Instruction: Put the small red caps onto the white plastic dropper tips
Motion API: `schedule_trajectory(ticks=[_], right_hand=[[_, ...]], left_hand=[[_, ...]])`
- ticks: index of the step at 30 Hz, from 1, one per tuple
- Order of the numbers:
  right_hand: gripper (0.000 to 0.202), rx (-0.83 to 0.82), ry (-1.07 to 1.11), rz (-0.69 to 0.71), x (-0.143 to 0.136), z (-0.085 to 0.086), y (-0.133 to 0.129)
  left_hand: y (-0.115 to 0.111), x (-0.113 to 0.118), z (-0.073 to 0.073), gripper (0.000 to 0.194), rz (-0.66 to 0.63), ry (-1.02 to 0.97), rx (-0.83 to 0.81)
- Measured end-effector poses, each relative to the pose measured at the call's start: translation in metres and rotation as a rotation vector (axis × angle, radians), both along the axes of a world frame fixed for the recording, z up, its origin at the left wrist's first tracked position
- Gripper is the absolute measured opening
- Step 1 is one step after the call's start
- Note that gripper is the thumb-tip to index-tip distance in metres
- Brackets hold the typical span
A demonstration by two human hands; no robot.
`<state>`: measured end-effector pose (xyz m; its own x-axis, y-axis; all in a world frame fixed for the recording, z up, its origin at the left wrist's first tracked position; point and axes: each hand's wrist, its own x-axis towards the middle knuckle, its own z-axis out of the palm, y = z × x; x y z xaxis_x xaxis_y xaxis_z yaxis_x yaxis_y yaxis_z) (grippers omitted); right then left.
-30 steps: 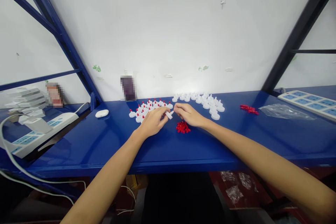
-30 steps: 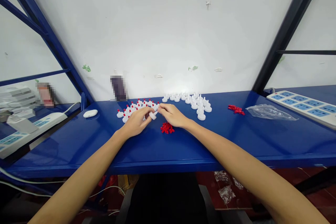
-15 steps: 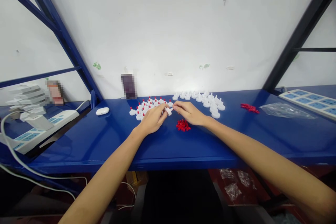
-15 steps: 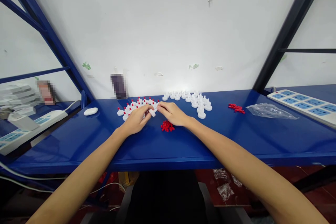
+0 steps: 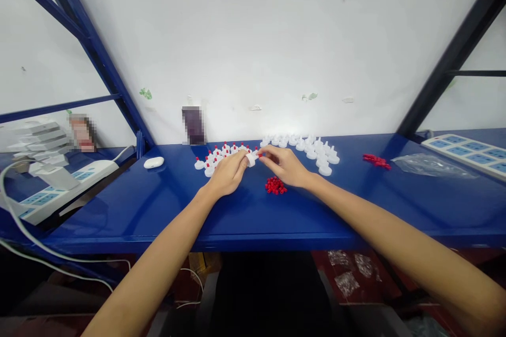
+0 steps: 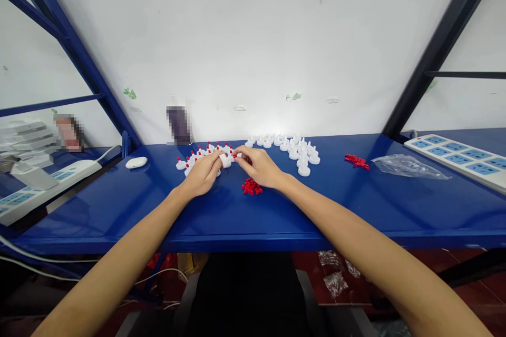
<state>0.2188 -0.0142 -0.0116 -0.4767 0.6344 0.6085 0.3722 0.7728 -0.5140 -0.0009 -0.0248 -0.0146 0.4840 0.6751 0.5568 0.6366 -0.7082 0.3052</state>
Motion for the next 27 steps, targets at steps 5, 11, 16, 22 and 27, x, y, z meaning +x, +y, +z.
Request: schedule_trajectory(ticks=[5, 11, 16, 22, 27], right_hand=[[0.025, 0.004, -0.022, -0.002, -0.0006, 0.0004, -0.0017], [0.026, 0.029, -0.019, -0.024, -0.0019, -0.0007, -0.0015], [0.026, 0.059, -0.008, -0.046, -0.0009, -0.0043, 0.0027], [0.024, 0.091, -0.068, 0.006, 0.0000, -0.0045, 0.0027], [0.023, 0.120, -0.130, 0.034, 0.0013, -0.0015, 0.0006]], left_hand=[[-0.0006, 0.0005, 0.0021, 0.027, 0.037, -0.031, 0.003], [-0.0040, -0.0009, 0.0037, 0.038, -0.067, -0.100, -0.004], [-0.0071, 0.0022, 0.0001, 0.038, -0.046, -0.052, -0.058], [-0.0029, 0.0015, -0.0018, 0.039, 0.015, -0.024, -0.033], [-0.0007, -0.0022, -0.0008, 0.044, 0.017, -0.021, -0.062]])
